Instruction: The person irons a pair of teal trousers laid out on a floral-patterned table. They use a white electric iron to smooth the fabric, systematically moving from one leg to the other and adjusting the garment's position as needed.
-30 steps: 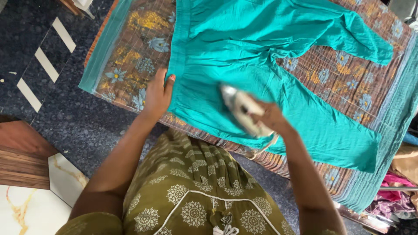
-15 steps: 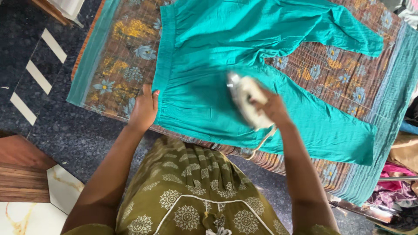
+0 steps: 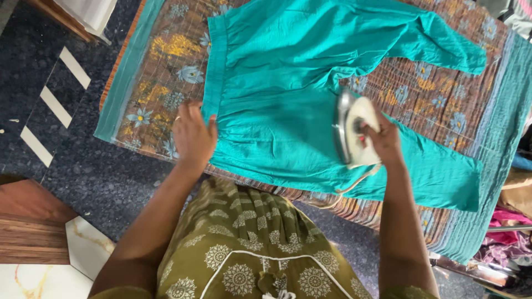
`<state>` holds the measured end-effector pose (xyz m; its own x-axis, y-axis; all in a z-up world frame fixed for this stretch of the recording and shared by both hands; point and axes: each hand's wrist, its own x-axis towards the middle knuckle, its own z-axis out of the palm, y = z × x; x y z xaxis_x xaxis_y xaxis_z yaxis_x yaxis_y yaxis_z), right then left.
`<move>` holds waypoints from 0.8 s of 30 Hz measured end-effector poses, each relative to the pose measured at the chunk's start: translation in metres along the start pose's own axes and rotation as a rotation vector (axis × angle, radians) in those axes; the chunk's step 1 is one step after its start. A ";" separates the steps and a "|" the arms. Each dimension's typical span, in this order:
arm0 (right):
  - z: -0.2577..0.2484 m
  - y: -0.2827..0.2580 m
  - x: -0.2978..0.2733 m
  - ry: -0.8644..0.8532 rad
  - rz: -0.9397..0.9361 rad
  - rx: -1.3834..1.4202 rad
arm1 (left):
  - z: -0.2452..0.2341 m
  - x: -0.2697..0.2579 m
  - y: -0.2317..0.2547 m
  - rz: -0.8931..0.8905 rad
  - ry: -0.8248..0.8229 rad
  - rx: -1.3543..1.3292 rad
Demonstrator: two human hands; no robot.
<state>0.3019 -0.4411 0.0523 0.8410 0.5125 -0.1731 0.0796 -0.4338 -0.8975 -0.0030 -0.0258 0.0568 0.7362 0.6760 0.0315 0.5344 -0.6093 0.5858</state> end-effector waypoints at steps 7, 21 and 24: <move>0.111 -0.100 -0.063 -0.474 0.521 -0.544 | 0.017 0.009 0.021 0.408 0.073 0.086; 0.119 -0.140 0.021 -0.442 0.182 -0.314 | 0.030 0.009 -0.003 0.370 -0.055 0.038; 0.148 -0.146 0.010 -0.467 0.261 -0.401 | 0.027 0.013 -0.007 0.343 -0.050 -0.074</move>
<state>0.2195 -0.2634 0.1218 0.5465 0.5812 -0.6029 0.1737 -0.7829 -0.5974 0.0139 -0.0240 0.0310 0.8880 0.4150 0.1980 0.2224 -0.7646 0.6049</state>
